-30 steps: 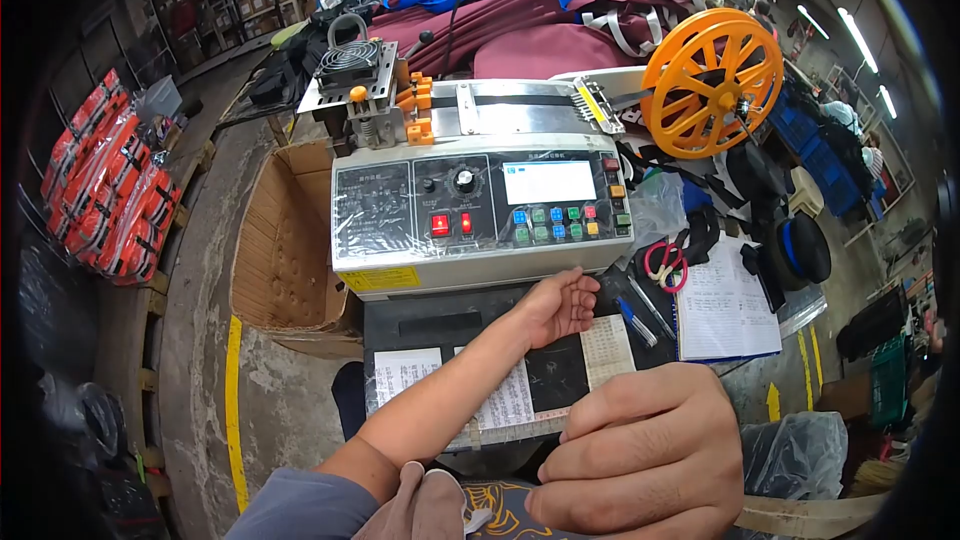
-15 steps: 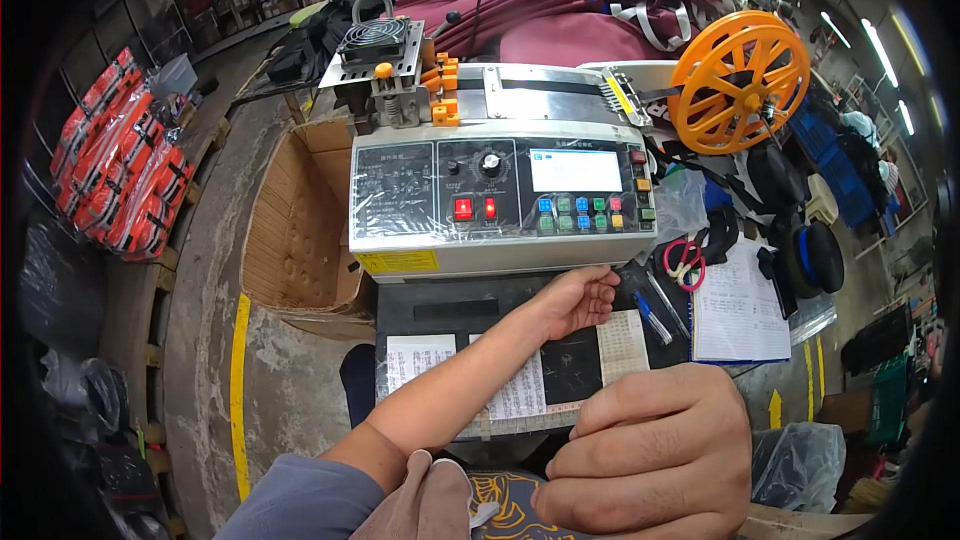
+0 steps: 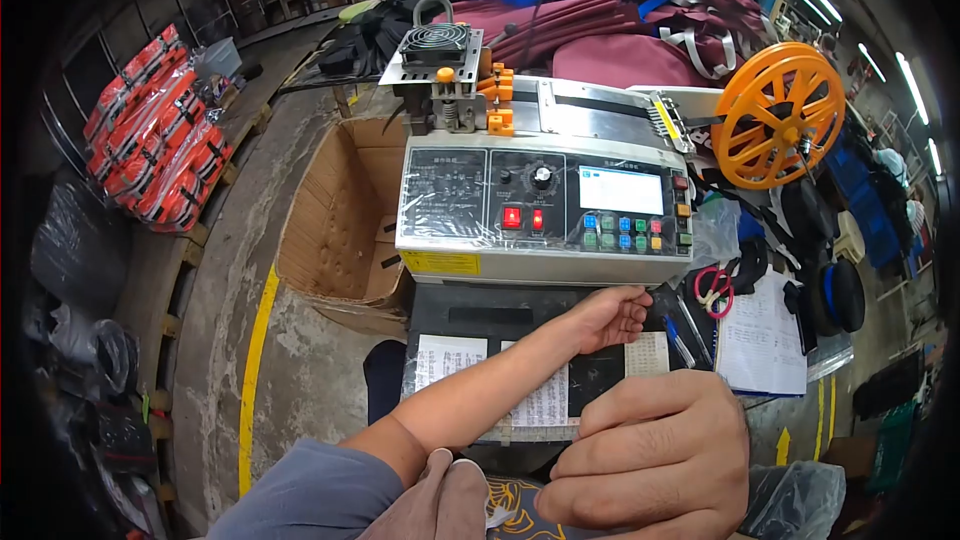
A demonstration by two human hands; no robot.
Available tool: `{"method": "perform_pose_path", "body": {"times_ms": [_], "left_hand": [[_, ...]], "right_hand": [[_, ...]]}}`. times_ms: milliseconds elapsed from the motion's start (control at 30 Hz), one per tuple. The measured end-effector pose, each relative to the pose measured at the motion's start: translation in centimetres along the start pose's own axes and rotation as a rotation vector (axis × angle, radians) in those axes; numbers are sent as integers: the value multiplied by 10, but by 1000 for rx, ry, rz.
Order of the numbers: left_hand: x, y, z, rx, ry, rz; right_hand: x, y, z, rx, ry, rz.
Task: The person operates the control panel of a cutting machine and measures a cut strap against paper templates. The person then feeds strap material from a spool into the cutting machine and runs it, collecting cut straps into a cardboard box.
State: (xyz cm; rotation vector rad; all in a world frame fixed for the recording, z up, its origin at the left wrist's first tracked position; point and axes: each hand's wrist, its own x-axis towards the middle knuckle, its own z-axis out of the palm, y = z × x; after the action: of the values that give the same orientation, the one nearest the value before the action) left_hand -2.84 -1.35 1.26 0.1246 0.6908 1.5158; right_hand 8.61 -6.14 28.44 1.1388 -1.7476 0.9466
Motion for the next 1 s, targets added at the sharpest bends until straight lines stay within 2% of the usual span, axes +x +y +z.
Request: {"method": "perform_pose_path", "body": {"times_ms": [33,133,200,233,300,400,533,800,833,900,933,1000], "left_hand": [[0,-1,0,1,-5,-1],[1,-2,1,4,-2,-2],[2,-1,2,8,1,2],[1,-2,1,7,2,3],[2,-4,2,10,5,3],[2,-3,1,14,10,3],[4,-5,0,23,-6,8],[1,-2,2,19,10,4],[0,-1,2,22,9,6],[0,-1,3,25,5,5],[-1,-1,3,28,8,6],[0,-2,3,34,12,9]], "right_hand": [[7,-2,-3,13,-12,9],[7,-5,-24,130,-310,118],[4,-7,-18,91,-254,135],[1,-11,5,4,-53,105],[6,-13,19,-157,154,54],[16,-14,15,-308,177,46],[1,-21,11,-322,168,118],[4,-15,10,-338,176,44],[3,-13,6,-345,144,17],[1,-21,-10,-327,-23,133],[5,-35,-27,-298,-157,275],[5,-44,-36,-335,-289,362]]}}
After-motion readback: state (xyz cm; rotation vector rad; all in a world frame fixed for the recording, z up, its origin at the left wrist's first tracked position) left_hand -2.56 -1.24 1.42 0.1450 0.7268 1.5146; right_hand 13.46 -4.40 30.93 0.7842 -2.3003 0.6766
